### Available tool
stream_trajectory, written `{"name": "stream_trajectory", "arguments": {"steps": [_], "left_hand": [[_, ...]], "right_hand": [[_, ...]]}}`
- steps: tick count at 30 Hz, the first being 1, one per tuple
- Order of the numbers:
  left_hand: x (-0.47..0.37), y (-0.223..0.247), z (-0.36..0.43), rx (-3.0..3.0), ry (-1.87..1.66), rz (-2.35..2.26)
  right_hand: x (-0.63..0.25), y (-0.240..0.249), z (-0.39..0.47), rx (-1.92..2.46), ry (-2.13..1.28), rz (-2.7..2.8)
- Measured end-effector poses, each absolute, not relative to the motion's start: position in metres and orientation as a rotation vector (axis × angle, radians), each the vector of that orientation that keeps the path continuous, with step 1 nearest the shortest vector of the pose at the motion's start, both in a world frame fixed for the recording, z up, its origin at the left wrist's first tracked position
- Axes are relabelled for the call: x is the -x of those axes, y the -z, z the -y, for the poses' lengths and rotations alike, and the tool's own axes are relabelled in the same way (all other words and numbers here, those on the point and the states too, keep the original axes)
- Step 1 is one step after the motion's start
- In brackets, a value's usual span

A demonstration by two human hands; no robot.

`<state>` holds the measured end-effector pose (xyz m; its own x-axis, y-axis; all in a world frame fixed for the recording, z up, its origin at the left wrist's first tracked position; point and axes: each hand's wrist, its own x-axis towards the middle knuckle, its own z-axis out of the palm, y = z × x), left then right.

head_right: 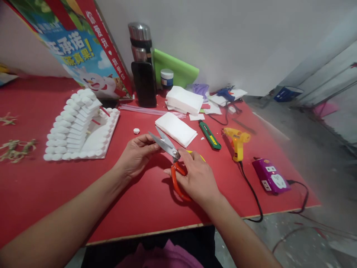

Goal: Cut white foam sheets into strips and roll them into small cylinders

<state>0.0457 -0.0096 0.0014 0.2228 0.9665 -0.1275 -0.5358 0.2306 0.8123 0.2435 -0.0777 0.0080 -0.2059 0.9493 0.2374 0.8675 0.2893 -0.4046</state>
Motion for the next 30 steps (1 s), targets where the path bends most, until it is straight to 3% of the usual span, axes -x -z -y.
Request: {"name": "stream_trajectory", "arguments": {"steps": [9, 17, 30], "left_hand": [[-0.048, 0.0, 0.01, -0.683, -1.132, -0.71], [-0.044, -0.003, 0.008, -0.561, -0.999, -0.608], [-0.041, 0.0, 0.006, -0.695, -1.019, -0.659]], "right_hand": [[-0.248, 0.001, 0.086, 1.6, -0.278, 2.095], [-0.255, -0.011, 0.084, 1.585, -0.655, 1.671], [-0.258, -0.001, 0.048, 1.451, -0.601, 1.623]]}}
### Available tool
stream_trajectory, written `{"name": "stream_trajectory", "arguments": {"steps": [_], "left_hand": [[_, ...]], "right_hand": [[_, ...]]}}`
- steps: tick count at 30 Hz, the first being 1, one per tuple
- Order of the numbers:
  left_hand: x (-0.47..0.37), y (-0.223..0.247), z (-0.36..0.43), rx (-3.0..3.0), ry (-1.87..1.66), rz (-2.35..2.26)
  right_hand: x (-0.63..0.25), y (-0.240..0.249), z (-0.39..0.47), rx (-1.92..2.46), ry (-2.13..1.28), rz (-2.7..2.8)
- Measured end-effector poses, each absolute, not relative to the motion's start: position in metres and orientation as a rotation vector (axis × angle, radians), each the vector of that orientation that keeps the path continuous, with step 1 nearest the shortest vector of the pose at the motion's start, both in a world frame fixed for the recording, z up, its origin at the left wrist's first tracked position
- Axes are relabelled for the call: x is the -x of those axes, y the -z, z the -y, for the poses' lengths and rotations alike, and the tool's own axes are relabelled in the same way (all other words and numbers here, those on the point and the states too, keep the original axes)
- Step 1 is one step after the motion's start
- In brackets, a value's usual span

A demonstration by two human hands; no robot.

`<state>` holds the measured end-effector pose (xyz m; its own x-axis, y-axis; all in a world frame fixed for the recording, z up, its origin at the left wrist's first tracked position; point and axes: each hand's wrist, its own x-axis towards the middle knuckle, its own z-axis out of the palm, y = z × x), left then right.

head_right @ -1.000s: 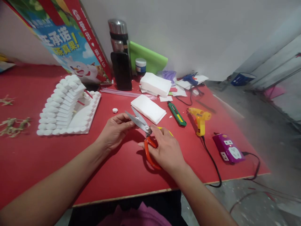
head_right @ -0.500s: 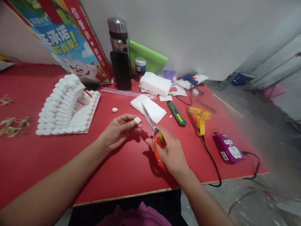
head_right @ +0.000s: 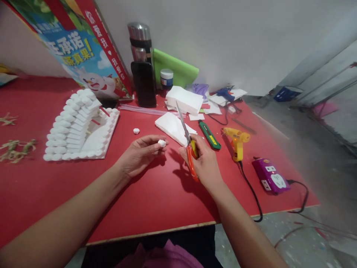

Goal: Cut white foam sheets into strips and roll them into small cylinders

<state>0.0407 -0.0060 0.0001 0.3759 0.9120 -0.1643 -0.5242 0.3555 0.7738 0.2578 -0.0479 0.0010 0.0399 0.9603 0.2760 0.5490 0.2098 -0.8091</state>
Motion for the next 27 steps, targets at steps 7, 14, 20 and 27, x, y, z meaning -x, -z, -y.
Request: {"name": "stream_trajectory", "arguments": {"steps": [7, 14, 20, 27], "left_hand": [[-0.043, 0.001, 0.008, -0.779, -1.021, -0.724], [-0.042, 0.001, 0.006, -0.79, -1.104, -0.836], [-0.044, -0.001, 0.005, -0.819, -1.23, -0.811], [-0.044, -0.002, 0.009, -0.832, -1.218, -0.811]], "right_hand": [[-0.267, 0.008, 0.052, 1.406, -0.517, 1.74], [-0.263, 0.0, 0.054, 1.269, -0.363, 1.993], [-0.264, 0.007, 0.05, 1.313, -0.332, 2.057], [-0.261, 0.01, 0.05, 1.32, -0.301, 2.083]]}}
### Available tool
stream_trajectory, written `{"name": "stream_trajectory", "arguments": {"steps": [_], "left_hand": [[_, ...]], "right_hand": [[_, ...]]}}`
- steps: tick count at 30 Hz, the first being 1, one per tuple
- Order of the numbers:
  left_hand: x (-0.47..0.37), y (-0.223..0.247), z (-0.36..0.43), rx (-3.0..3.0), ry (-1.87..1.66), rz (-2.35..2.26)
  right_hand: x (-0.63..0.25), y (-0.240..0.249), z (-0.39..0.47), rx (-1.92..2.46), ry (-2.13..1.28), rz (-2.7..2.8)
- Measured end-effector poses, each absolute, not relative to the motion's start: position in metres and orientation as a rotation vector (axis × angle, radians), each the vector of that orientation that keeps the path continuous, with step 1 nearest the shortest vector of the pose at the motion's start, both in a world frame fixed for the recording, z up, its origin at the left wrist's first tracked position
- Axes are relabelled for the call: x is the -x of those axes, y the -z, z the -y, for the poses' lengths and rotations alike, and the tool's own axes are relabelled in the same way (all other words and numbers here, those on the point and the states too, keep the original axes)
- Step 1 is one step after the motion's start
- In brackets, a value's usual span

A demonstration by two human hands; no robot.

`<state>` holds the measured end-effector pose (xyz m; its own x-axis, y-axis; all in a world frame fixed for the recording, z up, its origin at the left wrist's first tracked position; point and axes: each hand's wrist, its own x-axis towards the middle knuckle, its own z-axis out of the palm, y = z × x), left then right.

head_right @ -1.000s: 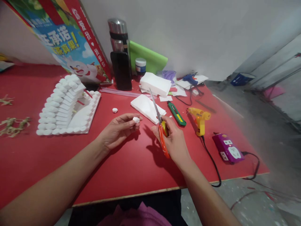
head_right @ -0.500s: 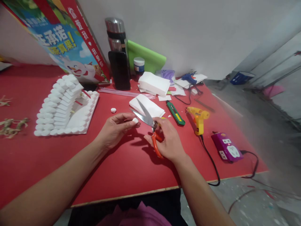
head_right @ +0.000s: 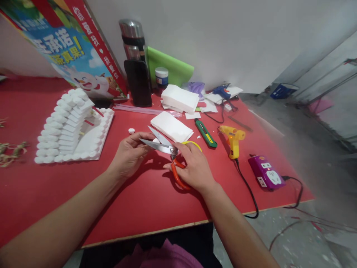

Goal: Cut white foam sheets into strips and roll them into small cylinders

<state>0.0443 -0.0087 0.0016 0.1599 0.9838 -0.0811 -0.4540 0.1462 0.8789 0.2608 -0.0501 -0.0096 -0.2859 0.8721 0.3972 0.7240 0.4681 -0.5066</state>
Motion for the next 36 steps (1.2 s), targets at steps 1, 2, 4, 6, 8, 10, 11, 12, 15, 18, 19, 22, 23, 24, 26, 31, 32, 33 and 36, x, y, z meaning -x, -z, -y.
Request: {"name": "stream_trajectory", "arguments": {"steps": [1, 2, 4, 6, 8, 10, 11, 12, 15, 18, 19, 22, 23, 24, 26, 31, 32, 33, 36], "left_hand": [[-0.0445, -0.0011, 0.0088, -0.835, -1.22, -0.794], [-0.0447, -0.0007, 0.0087, -0.838, -1.226, -0.778], [-0.045, 0.0002, 0.0085, -0.846, -1.242, -0.758], [-0.0451, 0.0008, 0.0082, -0.859, -1.249, -0.755], [-0.045, 0.0013, 0.008, -0.873, -1.247, -0.757], [-0.0449, 0.0019, 0.0078, -0.881, -1.247, -0.759], [-0.045, 0.0023, 0.0076, -0.881, -1.248, -0.762], [-0.0452, 0.0026, 0.0075, -0.883, -1.25, -0.766], [-0.0459, 0.0025, 0.0072, -0.894, -1.264, -0.793], [-0.0464, 0.0007, 0.0074, -0.921, -1.281, -0.829], [-0.0464, 0.0, 0.0075, -0.935, -1.287, -0.838], [-0.046, -0.0007, 0.0077, -0.983, -1.301, -0.844], [-0.0459, -0.0004, 0.0077, -0.993, -1.305, -0.842], [-0.0457, 0.0002, 0.0076, -1.0, -1.308, -0.837], [-0.0455, 0.0015, 0.0076, -1.007, -1.309, -0.83], [-0.0456, 0.0023, 0.0076, -1.014, -1.314, -0.813], [-0.0457, 0.002, 0.0077, -1.014, -1.316, -0.81], [-0.0457, 0.0016, 0.0077, -1.013, -1.316, -0.811], [-0.046, 0.0002, 0.0082, -1.014, -1.317, -0.83]], "right_hand": [[-0.2604, 0.0092, 0.0502, 1.324, -0.304, 2.082], [-0.26, 0.0088, 0.0502, 1.329, -0.306, 2.08], [-0.2595, 0.0085, 0.0504, 1.343, -0.304, 2.074], [-0.2595, 0.0092, 0.0504, 1.354, -0.298, 2.072], [-0.2597, 0.0103, 0.0503, 1.358, -0.291, 2.069], [-0.26, 0.0112, 0.0503, 1.349, -0.285, 2.068], [-0.26, 0.0114, 0.0503, 1.341, -0.282, 2.07], [-0.26, 0.0114, 0.0504, 1.336, -0.277, 2.071], [-0.2595, 0.0106, 0.0509, 1.34, -0.259, 2.076], [-0.259, 0.01, 0.0513, 1.345, -0.234, 2.079], [-0.259, 0.0101, 0.0513, 1.343, -0.232, 2.081], [-0.2592, 0.0114, 0.0512, 1.329, -0.244, 2.08], [-0.2594, 0.012, 0.0512, 1.323, -0.253, 2.078], [-0.2597, 0.0127, 0.0512, 1.319, -0.262, 2.075], [-0.2602, 0.0139, 0.0513, 1.318, -0.275, 2.066], [-0.2611, 0.0148, 0.0514, 1.33, -0.294, 2.059], [-0.2612, 0.0147, 0.0513, 1.329, -0.289, 2.064], [-0.2613, 0.0146, 0.0511, 1.326, -0.28, 2.068], [-0.2614, 0.0146, 0.0508, 1.316, -0.26, 2.065]]}}
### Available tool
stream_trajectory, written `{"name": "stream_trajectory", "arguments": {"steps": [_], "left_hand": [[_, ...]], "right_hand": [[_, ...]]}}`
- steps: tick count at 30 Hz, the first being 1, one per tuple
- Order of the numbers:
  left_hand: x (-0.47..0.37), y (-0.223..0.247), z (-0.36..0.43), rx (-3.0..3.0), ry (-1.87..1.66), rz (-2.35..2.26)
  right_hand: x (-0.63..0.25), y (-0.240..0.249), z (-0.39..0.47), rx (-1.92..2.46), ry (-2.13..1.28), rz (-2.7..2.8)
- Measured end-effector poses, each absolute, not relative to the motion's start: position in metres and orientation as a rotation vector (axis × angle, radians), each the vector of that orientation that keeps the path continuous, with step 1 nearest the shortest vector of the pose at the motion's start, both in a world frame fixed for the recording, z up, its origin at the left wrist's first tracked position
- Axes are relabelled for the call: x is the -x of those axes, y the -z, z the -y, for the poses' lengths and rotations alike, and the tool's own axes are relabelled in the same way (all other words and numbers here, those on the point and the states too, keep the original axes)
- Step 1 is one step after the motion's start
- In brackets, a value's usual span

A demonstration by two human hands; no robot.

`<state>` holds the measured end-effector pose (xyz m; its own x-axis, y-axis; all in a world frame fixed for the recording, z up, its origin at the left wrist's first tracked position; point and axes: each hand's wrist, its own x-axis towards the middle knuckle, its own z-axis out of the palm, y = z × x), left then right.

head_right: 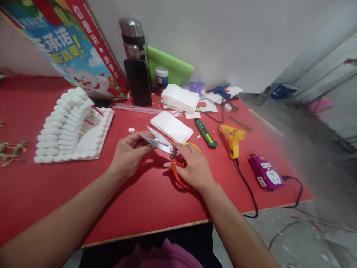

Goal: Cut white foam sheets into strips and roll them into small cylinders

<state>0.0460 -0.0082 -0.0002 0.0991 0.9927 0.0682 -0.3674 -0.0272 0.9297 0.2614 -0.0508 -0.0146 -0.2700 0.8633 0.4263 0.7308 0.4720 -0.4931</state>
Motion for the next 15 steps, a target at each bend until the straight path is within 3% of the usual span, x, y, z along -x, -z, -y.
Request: {"name": "stream_trajectory", "arguments": {"steps": [15], "left_hand": [[-0.047, -0.0033, 0.0095, -0.989, -1.31, -0.89]], "right_hand": [[-0.2605, 0.0118, 0.0544, 1.286, -0.295, 2.04]]}}
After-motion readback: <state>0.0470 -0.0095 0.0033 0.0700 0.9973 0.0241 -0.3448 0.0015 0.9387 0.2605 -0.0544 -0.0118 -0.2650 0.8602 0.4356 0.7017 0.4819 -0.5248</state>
